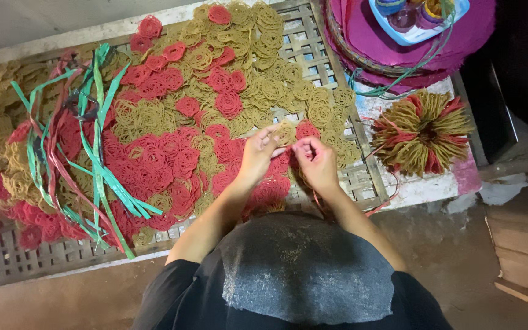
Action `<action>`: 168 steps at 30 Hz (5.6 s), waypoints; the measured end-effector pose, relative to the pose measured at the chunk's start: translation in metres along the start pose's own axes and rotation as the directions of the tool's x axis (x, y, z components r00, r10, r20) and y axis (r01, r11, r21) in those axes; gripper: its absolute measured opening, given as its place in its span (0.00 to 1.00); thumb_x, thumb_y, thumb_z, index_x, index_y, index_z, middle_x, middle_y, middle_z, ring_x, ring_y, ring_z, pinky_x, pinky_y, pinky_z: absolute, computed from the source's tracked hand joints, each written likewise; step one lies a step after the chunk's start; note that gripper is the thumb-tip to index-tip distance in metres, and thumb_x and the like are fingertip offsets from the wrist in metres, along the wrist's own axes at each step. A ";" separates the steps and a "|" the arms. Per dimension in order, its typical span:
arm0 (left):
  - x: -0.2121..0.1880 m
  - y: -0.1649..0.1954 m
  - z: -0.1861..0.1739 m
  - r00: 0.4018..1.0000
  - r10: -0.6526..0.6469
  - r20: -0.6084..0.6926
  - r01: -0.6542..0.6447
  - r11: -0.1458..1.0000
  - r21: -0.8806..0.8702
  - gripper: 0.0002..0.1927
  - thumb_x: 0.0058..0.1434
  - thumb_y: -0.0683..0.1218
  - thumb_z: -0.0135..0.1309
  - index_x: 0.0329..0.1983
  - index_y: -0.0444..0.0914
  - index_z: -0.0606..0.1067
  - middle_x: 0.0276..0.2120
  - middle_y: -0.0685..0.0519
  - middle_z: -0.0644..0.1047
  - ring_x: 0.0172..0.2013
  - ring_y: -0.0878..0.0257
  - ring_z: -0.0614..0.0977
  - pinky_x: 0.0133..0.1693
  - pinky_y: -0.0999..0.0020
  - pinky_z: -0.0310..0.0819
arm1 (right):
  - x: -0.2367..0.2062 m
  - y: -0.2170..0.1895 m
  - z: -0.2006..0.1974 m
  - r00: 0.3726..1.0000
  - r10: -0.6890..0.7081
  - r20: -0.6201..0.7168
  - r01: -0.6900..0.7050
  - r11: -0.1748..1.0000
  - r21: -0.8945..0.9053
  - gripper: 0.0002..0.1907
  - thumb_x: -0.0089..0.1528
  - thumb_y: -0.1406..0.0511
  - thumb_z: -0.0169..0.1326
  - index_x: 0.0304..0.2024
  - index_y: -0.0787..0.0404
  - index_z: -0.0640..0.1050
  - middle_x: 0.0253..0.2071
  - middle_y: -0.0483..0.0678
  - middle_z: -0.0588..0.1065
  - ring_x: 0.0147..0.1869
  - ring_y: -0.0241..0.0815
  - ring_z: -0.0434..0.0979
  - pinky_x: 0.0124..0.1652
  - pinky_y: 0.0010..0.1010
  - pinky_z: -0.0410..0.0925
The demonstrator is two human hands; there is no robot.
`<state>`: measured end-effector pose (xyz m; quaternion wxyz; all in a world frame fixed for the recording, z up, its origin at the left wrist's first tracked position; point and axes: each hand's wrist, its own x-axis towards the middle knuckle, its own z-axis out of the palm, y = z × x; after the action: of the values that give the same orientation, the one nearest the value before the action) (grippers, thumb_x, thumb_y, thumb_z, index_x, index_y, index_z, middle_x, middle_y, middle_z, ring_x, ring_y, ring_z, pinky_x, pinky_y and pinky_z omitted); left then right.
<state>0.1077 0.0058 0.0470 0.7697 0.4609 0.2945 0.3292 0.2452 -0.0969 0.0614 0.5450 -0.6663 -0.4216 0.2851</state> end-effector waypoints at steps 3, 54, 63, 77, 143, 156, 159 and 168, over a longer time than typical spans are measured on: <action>-0.002 -0.003 0.002 1.000 0.025 0.003 -0.025 0.997 0.067 0.18 0.73 0.39 0.45 0.65 0.34 0.70 0.51 0.50 0.79 0.50 0.65 0.81 0.54 0.64 0.80 | -0.001 0.001 0.001 0.999 -0.029 -0.033 0.029 1.000 -0.006 0.02 0.64 0.71 0.59 0.37 0.64 0.79 0.28 0.38 0.76 0.30 0.24 0.70 0.32 0.18 0.66; -0.017 -0.015 0.007 0.984 0.144 0.100 -0.162 0.967 0.198 0.23 0.74 0.38 0.40 0.71 0.32 0.67 0.56 0.45 0.78 0.52 0.67 0.78 0.56 0.72 0.72 | -0.007 -0.004 0.002 0.930 -0.330 -0.162 0.267 0.909 -0.321 0.06 0.59 0.73 0.63 0.34 0.64 0.77 0.24 0.46 0.71 0.26 0.35 0.69 0.29 0.29 0.66; -0.015 -0.021 0.010 0.986 0.008 0.169 0.017 0.989 -0.145 0.22 0.75 0.43 0.35 0.68 0.28 0.67 0.59 0.48 0.78 0.56 0.65 0.80 0.62 0.69 0.71 | -0.008 0.001 0.004 0.925 -0.349 -0.154 0.295 0.910 -0.290 0.06 0.60 0.72 0.63 0.35 0.63 0.77 0.26 0.45 0.72 0.28 0.34 0.70 0.30 0.28 0.66; -0.018 0.050 0.035 0.896 0.290 0.336 -0.427 0.770 0.474 0.19 0.75 0.42 0.39 0.64 0.39 0.75 0.59 0.43 0.78 0.68 0.56 0.73 0.74 0.51 0.44 | -0.016 -0.002 -0.070 0.898 -0.384 0.216 0.440 0.805 -0.398 0.10 0.60 0.73 0.53 0.43 0.60 0.79 0.46 0.50 0.79 0.53 0.46 0.79 0.55 0.35 0.71; -0.017 0.025 0.050 0.875 0.256 0.412 -0.485 0.484 0.729 0.15 0.71 0.42 0.47 0.58 0.36 0.76 0.43 0.36 0.81 0.43 0.42 0.84 0.45 0.54 0.80 | -0.014 -0.034 -0.049 0.834 -0.551 0.009 0.508 0.761 -0.403 0.10 0.60 0.69 0.67 0.43 0.58 0.81 0.42 0.48 0.78 0.49 0.46 0.76 0.50 0.36 0.68; -0.007 0.036 0.068 0.950 0.044 0.310 -0.306 0.350 0.886 0.19 0.69 0.44 0.46 0.63 0.41 0.74 0.38 0.39 0.81 0.36 0.44 0.85 0.42 0.52 0.80 | -0.004 -0.028 -0.056 0.753 -0.656 -0.058 0.524 0.650 -0.551 0.10 0.62 0.71 0.67 0.39 0.58 0.77 0.40 0.48 0.76 0.43 0.45 0.76 0.44 0.34 0.69; -0.009 0.049 0.073 0.903 0.233 0.361 -0.428 0.428 0.796 0.16 0.68 0.46 0.51 0.57 0.39 0.77 0.41 0.41 0.83 0.38 0.44 0.84 0.41 0.53 0.80 | 0.001 -0.032 -0.075 0.773 -0.626 -0.106 0.379 0.589 -0.714 0.24 0.57 0.68 0.67 0.55 0.66 0.78 0.52 0.53 0.74 0.54 0.52 0.74 0.52 0.42 0.68; -0.019 0.082 0.091 0.794 0.350 0.497 -0.606 0.529 0.594 0.17 0.69 0.41 0.52 0.60 0.40 0.77 0.45 0.43 0.83 0.43 0.49 0.86 0.47 0.61 0.80 | -0.010 -0.022 -0.080 0.899 -0.435 -0.051 0.417 0.886 -0.204 0.14 0.72 0.67 0.52 0.59 0.64 0.77 0.57 0.54 0.75 0.63 0.41 0.72 0.61 0.33 0.67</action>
<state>0.1458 -0.0268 0.1604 0.4341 0.8370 0.1321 0.3059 0.3025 -0.1432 0.1010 0.5487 -0.6185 -0.5561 0.0851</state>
